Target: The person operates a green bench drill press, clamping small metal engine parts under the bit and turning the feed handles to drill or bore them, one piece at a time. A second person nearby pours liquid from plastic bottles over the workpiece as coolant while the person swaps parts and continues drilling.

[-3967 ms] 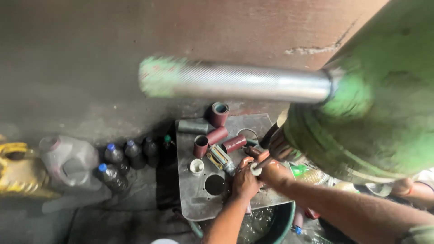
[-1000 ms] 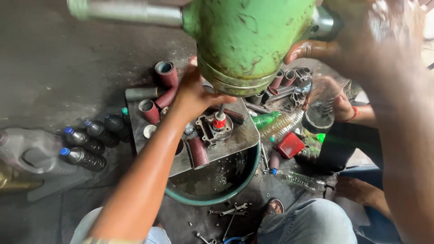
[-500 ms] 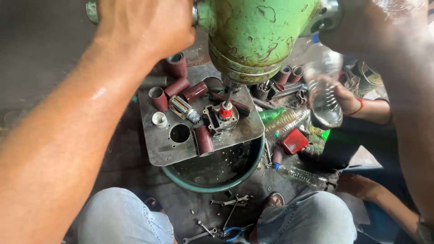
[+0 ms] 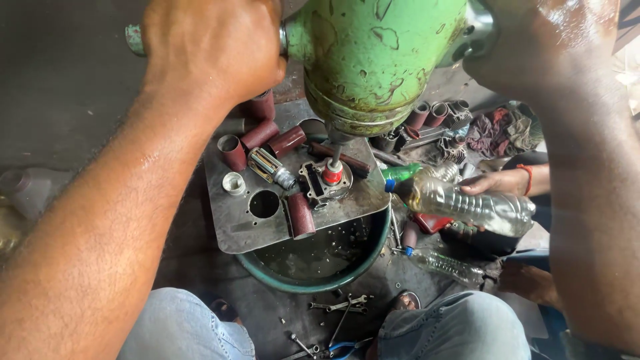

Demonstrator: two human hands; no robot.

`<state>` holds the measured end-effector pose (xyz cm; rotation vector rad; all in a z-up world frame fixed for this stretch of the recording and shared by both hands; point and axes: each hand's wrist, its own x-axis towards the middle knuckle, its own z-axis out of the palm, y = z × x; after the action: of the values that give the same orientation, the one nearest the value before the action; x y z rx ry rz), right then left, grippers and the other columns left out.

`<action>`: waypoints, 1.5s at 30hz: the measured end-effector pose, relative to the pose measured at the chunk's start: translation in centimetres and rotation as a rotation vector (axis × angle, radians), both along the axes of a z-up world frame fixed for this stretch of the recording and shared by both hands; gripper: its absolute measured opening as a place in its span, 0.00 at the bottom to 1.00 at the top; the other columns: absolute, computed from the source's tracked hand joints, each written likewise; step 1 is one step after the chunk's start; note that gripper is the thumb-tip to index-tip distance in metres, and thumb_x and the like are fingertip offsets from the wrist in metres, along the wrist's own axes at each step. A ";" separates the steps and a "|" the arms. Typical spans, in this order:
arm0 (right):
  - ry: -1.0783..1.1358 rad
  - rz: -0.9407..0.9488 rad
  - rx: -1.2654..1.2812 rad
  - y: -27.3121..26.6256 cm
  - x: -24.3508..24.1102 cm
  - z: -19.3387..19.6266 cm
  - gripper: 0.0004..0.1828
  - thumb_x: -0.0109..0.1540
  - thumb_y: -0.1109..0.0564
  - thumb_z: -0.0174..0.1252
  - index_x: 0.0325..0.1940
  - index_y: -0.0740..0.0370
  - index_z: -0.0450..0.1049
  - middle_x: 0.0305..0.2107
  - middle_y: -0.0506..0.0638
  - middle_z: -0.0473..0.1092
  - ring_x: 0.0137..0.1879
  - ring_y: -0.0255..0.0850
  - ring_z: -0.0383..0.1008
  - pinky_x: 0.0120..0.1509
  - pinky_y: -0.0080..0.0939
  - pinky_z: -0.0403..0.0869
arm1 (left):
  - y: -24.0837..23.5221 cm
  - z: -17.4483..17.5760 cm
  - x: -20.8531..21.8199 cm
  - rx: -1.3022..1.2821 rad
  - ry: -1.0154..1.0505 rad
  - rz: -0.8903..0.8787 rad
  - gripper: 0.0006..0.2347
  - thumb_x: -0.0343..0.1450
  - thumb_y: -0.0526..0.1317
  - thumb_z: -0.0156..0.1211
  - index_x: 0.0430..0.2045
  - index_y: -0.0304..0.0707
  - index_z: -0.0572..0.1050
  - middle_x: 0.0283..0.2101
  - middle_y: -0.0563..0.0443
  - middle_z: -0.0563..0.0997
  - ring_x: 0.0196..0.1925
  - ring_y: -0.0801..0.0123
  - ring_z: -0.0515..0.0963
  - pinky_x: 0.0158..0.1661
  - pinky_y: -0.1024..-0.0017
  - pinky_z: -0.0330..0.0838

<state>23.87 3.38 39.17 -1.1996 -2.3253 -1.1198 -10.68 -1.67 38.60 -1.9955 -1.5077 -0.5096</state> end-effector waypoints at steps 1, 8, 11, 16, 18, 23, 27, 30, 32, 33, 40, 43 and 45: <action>0.034 0.032 -0.011 -0.2 -0.3 0.0 0.27 0.51 0.49 0.72 0.53 0.55 0.81 0.34 0.51 0.77 0.41 0.45 0.79 0.44 0.46 0.76 | 0.0 -0.1 -0.1 0.010 0.030 0.003 0.09 0.59 0.43 0.74 0.29 0.45 0.85 0.23 0.47 0.82 0.23 0.55 0.83 0.20 0.57 0.75; 0.100 0.115 0.037 -0.8 -1.3 -0.8 0.21 0.52 0.52 0.72 0.49 0.56 0.80 0.38 0.50 0.78 0.41 0.46 0.80 0.42 0.48 0.77 | -0.2 -0.8 -0.6 0.015 0.147 0.010 0.11 0.58 0.48 0.73 0.28 0.45 0.85 0.25 0.47 0.83 0.26 0.56 0.84 0.26 0.57 0.79; 0.127 0.055 -0.030 -1.2 -1.6 -0.9 0.16 0.56 0.51 0.71 0.45 0.56 0.79 0.36 0.50 0.78 0.37 0.47 0.80 0.39 0.50 0.77 | -0.5 -0.3 0.2 -0.139 0.147 0.077 0.15 0.62 0.50 0.73 0.33 0.43 0.83 0.26 0.43 0.83 0.27 0.54 0.84 0.28 0.55 0.79; 0.154 -0.057 -0.132 -1.2 -2.1 -1.7 0.16 0.56 0.52 0.71 0.45 0.56 0.77 0.35 0.52 0.77 0.36 0.49 0.80 0.36 0.53 0.77 | -0.4 -1.0 0.4 -0.227 0.144 0.122 0.17 0.63 0.52 0.72 0.36 0.41 0.83 0.24 0.43 0.83 0.25 0.54 0.85 0.25 0.55 0.79; 0.163 -0.059 -0.156 -0.8 -2.0 -2.2 0.17 0.55 0.52 0.70 0.45 0.55 0.77 0.36 0.52 0.77 0.38 0.50 0.80 0.36 0.53 0.77 | -0.8 -1.4 0.6 -0.233 0.132 0.127 0.16 0.63 0.51 0.71 0.36 0.42 0.83 0.23 0.43 0.83 0.23 0.54 0.85 0.24 0.55 0.79; 0.146 -0.054 -0.275 0.6 -2.0 -2.6 0.22 0.52 0.52 0.70 0.48 0.55 0.76 0.39 0.54 0.76 0.45 0.52 0.79 0.46 0.56 0.78 | -1.7 -2.5 1.4 -0.292 0.083 0.161 0.09 0.66 0.43 0.64 0.34 0.40 0.83 0.24 0.41 0.84 0.24 0.53 0.86 0.24 0.56 0.80; 0.137 -0.062 -0.354 0.6 -2.7 -1.2 0.26 0.51 0.52 0.70 0.52 0.53 0.75 0.42 0.55 0.76 0.48 0.54 0.79 0.50 0.57 0.77 | -2.4 -1.6 2.2 -0.348 0.017 0.183 0.07 0.66 0.41 0.62 0.31 0.40 0.83 0.27 0.39 0.84 0.27 0.51 0.86 0.27 0.54 0.80; 0.122 -0.138 -0.433 0.1 -3.0 0.1 0.29 0.54 0.53 0.67 0.59 0.51 0.73 0.43 0.57 0.76 0.47 0.55 0.79 0.50 0.58 0.77 | -2.4 -0.3 2.2 -0.404 -0.012 0.190 0.06 0.66 0.39 0.61 0.29 0.40 0.83 0.28 0.38 0.84 0.30 0.50 0.86 0.30 0.53 0.81; 0.141 -0.203 -0.480 -0.1 -2.9 0.9 0.27 0.59 0.52 0.63 0.63 0.47 0.73 0.44 0.58 0.76 0.44 0.55 0.80 0.45 0.56 0.79 | -2.1 0.7 2.0 -0.419 -0.007 0.177 0.06 0.66 0.39 0.61 0.28 0.40 0.84 0.29 0.37 0.84 0.31 0.49 0.86 0.31 0.53 0.81; 0.139 -0.199 -0.477 -0.4 -2.9 1.2 0.27 0.59 0.52 0.63 0.63 0.47 0.73 0.44 0.58 0.76 0.44 0.55 0.80 0.45 0.56 0.79 | -2.2 1.0 2.0 -0.416 -0.009 0.180 0.06 0.66 0.39 0.61 0.28 0.40 0.84 0.29 0.37 0.84 0.31 0.49 0.86 0.31 0.53 0.81; 0.129 -0.252 -0.373 -2.3 -3.3 3.4 0.23 0.61 0.49 0.64 0.61 0.49 0.75 0.43 0.56 0.78 0.42 0.53 0.81 0.44 0.55 0.79 | -1.7 2.9 1.9 -0.379 0.055 0.174 0.08 0.65 0.43 0.65 0.30 0.42 0.84 0.26 0.40 0.84 0.28 0.53 0.86 0.29 0.56 0.80; 0.169 -0.238 -0.344 -2.9 -3.0 3.4 0.23 0.58 0.52 0.67 0.58 0.51 0.76 0.43 0.55 0.78 0.42 0.52 0.81 0.44 0.54 0.79 | -1.1 3.0 1.6 -0.374 0.121 0.203 0.10 0.67 0.47 0.67 0.34 0.43 0.83 0.23 0.42 0.83 0.23 0.58 0.85 0.24 0.59 0.79; 0.203 -0.208 -0.322 -3.3 -2.6 3.2 0.23 0.56 0.54 0.69 0.56 0.52 0.77 0.43 0.54 0.78 0.42 0.51 0.81 0.45 0.54 0.79 | -0.8 3.0 1.3 -0.359 0.149 0.210 0.12 0.67 0.49 0.68 0.35 0.43 0.83 0.21 0.43 0.82 0.21 0.60 0.84 0.21 0.61 0.79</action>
<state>21.23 0.11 42.34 -1.6185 -2.3208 -0.6565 -9.43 -2.45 41.64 -2.0469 -1.7838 -0.0002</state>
